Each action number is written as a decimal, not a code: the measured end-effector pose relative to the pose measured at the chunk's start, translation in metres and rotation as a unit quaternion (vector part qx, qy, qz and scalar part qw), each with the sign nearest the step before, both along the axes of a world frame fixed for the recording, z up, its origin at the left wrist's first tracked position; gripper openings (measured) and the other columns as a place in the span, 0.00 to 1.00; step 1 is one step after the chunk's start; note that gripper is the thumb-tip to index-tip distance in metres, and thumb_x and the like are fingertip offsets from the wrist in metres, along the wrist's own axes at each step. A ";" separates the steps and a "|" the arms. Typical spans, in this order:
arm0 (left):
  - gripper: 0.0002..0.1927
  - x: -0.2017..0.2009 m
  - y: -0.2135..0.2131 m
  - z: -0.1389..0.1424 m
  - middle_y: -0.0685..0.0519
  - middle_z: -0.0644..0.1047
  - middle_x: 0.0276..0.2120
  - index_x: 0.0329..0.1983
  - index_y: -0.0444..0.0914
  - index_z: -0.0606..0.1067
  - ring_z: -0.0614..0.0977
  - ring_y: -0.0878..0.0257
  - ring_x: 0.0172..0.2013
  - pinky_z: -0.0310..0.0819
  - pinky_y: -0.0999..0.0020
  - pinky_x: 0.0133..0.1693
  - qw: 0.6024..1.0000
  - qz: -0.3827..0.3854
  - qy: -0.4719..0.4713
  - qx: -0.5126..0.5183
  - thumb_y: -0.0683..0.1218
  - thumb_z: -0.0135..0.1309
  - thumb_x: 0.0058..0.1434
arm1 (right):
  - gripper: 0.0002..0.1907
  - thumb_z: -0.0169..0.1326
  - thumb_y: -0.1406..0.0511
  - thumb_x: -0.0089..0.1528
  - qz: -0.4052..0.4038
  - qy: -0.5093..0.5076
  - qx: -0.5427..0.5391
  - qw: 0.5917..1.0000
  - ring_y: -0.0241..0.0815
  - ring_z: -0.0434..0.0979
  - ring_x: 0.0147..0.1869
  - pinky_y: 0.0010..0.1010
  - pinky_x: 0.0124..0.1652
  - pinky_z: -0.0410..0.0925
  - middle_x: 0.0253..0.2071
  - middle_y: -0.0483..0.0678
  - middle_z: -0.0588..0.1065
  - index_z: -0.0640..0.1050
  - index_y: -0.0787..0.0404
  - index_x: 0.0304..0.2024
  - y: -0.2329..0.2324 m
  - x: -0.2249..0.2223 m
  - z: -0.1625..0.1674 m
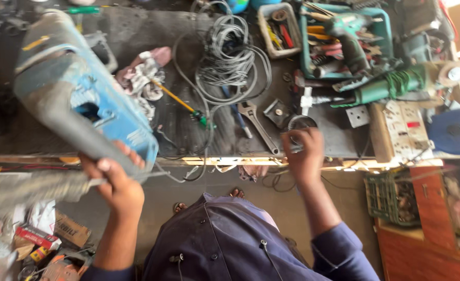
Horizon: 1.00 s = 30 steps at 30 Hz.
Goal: The person disassembles a blue electric planer on a workbench. They use a cordless drill to remove screws, then a screwdriver to loosen additional fasteners and remove the handle and casing. The internal components are exposed by the end of the clip.
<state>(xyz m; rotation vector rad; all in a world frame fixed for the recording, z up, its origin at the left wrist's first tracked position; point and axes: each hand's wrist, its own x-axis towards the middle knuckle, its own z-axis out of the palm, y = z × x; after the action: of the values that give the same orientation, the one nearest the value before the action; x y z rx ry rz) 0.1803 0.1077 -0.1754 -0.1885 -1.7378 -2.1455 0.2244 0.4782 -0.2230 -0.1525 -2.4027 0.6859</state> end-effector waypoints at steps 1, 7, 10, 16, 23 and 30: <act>0.28 0.006 0.006 0.007 0.47 0.69 0.41 0.69 0.35 0.56 0.71 0.62 0.32 0.70 0.68 0.34 0.999 0.008 0.012 -0.029 0.60 0.39 0.82 | 0.07 0.67 0.68 0.58 -0.030 -0.020 0.025 0.999 0.53 0.73 0.51 0.43 0.51 0.67 0.43 0.50 0.74 0.80 0.58 0.36 0.017 0.006 0.000; 0.26 0.035 0.041 0.051 0.45 0.71 0.40 0.65 0.30 0.58 0.72 0.63 0.33 0.71 0.69 0.36 0.976 -0.061 0.113 -0.175 0.58 0.39 0.80 | 0.05 0.65 0.63 0.57 -0.096 -0.096 0.118 0.984 0.56 0.69 0.61 0.47 0.58 0.60 0.52 0.49 0.74 0.84 0.53 0.36 0.059 0.015 -0.012; 0.23 0.033 0.053 0.065 0.48 0.72 0.39 0.61 0.32 0.62 0.73 0.67 0.31 0.71 0.71 0.34 0.970 -0.121 0.093 -0.187 0.56 0.38 0.80 | 0.07 0.62 0.65 0.61 -0.095 -0.086 0.100 0.987 0.54 0.69 0.63 0.46 0.60 0.61 0.55 0.48 0.74 0.84 0.53 0.42 0.068 0.024 -0.017; 0.17 0.008 0.091 0.068 0.51 0.73 0.39 0.60 0.34 0.65 0.73 0.67 0.32 0.72 0.69 0.34 0.967 -0.231 -0.052 -0.094 0.51 0.39 0.79 | 0.14 0.61 0.69 0.62 -0.094 -0.063 -0.060 0.992 0.52 0.74 0.56 0.41 0.56 0.67 0.54 0.51 0.73 0.79 0.59 0.51 0.090 0.070 -0.015; 0.22 -0.026 0.172 0.076 0.53 0.75 0.37 0.65 0.37 0.67 0.74 0.71 0.28 0.72 0.72 0.28 0.938 -0.313 -0.143 -0.033 0.54 0.42 0.74 | 0.17 0.62 0.70 0.60 -0.060 -0.056 -0.093 0.992 0.46 0.79 0.51 0.36 0.52 0.71 0.51 0.51 0.75 0.77 0.64 0.52 0.098 0.101 -0.020; 0.24 -0.095 0.308 0.101 0.55 0.76 0.33 0.64 0.40 0.68 0.74 0.71 0.22 0.71 0.72 0.22 0.892 -0.416 -0.138 -0.109 0.57 0.46 0.70 | 0.20 0.61 0.71 0.59 -0.039 -0.086 -0.138 0.986 0.42 0.80 0.48 0.33 0.49 0.72 0.52 0.52 0.74 0.77 0.63 0.54 0.103 0.103 -0.013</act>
<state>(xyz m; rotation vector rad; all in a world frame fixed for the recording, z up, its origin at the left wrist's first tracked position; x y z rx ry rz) 0.0854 0.4154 -0.0744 -0.8667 -2.3658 -2.6182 0.3272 0.5812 -0.2361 -0.4357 -2.4378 1.0029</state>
